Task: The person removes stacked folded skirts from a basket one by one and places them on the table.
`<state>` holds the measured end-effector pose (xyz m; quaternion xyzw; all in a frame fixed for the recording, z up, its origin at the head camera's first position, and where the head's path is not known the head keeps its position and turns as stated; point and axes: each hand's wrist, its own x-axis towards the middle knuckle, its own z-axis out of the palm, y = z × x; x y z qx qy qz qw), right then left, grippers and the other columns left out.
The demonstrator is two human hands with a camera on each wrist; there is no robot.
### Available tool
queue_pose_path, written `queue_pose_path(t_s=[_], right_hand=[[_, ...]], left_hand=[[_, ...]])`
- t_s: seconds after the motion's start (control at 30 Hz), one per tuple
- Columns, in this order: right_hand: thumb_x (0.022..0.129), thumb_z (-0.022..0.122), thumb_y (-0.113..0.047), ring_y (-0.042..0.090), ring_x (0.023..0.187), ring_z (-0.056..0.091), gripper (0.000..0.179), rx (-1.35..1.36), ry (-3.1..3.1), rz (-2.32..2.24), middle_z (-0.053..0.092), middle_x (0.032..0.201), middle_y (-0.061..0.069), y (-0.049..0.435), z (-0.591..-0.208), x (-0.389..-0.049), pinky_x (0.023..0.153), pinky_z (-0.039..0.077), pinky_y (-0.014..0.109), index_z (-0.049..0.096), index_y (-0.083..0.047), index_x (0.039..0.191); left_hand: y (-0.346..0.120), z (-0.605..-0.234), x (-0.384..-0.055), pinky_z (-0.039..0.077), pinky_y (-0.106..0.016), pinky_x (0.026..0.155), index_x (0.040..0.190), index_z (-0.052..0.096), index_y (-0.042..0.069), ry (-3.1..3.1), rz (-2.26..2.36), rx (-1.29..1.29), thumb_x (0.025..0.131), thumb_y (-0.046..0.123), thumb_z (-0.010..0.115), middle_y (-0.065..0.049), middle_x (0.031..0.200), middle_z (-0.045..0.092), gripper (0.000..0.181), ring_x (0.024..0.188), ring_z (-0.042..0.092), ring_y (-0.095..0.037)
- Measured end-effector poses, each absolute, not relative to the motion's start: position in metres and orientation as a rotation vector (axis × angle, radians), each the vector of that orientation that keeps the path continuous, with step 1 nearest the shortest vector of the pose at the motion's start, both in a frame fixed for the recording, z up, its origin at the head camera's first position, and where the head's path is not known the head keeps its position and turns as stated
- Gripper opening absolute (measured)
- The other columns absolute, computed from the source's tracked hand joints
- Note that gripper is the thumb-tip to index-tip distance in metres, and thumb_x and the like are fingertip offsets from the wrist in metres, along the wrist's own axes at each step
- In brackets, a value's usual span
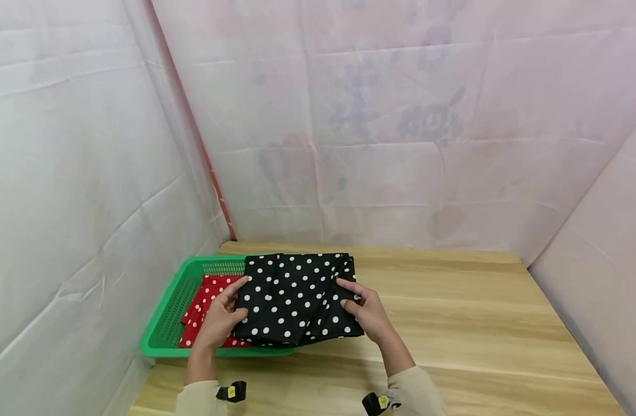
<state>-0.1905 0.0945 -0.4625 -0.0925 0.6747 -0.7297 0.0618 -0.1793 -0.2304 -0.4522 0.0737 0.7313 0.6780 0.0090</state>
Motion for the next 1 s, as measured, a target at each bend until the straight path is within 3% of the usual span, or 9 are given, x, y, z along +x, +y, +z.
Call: queue_pose_path(t_s=[0.27, 0.53, 0.7, 1.0], right_hand=[[0.085, 0.053, 0.011, 0.019, 0.080, 0.063, 0.046, -0.228, 2.090, -2.243, 0.043, 0.133, 0.023, 0.119, -0.464, -0.191, 0.063, 0.053, 0.029, 0.052, 0.001, 0.131], [0.084, 0.051, 0.013, 0.021, 0.091, 0.057, 0.050, -0.120, 2.162, -2.276, 0.040, 0.136, 0.020, 0.142, -0.469, -0.191, 0.068, 0.052, 0.028, 0.050, 0.001, 0.132], [0.083, 0.051, 0.015, 0.019, 0.093, 0.054, 0.051, -0.063, 2.208, -2.271, 0.039, 0.138, 0.018, 0.156, -0.473, -0.192, 0.068, 0.050, 0.026, 0.048, 0.002, 0.133], [0.081, 0.050, 0.015, 0.016, 0.096, 0.050, 0.052, -0.020, 2.309, -2.216, 0.036, 0.140, 0.019, 0.178, -0.480, -0.200, 0.069, 0.049, 0.022, 0.047, 0.005, 0.132]], left_hand=[[-0.200, -0.459, -0.189, 0.053, -0.035, 0.072, 0.133, 0.051, 0.003, 2.191, 2.283, 0.166, 0.081, -0.016, 0.053, -0.022, 0.123, 0.051, 0.055, 0.095, 0.059, -0.023], [-0.167, -0.466, -0.197, 0.054, -0.038, 0.070, 0.127, 0.058, 0.006, 2.142, 2.348, 0.084, 0.081, -0.015, 0.055, -0.018, 0.120, 0.055, 0.051, 0.096, 0.060, -0.026], [-0.149, -0.464, -0.204, 0.054, -0.038, 0.069, 0.130, 0.056, 0.009, 2.187, 2.242, 0.145, 0.081, -0.014, 0.054, -0.018, 0.118, 0.054, 0.054, 0.094, 0.059, -0.028], [-0.119, -0.460, -0.216, 0.052, -0.034, 0.069, 0.139, 0.042, 0.002, 2.228, 2.042, 0.202, 0.077, -0.016, 0.052, -0.024, 0.134, 0.041, 0.066, 0.105, 0.053, -0.032]])
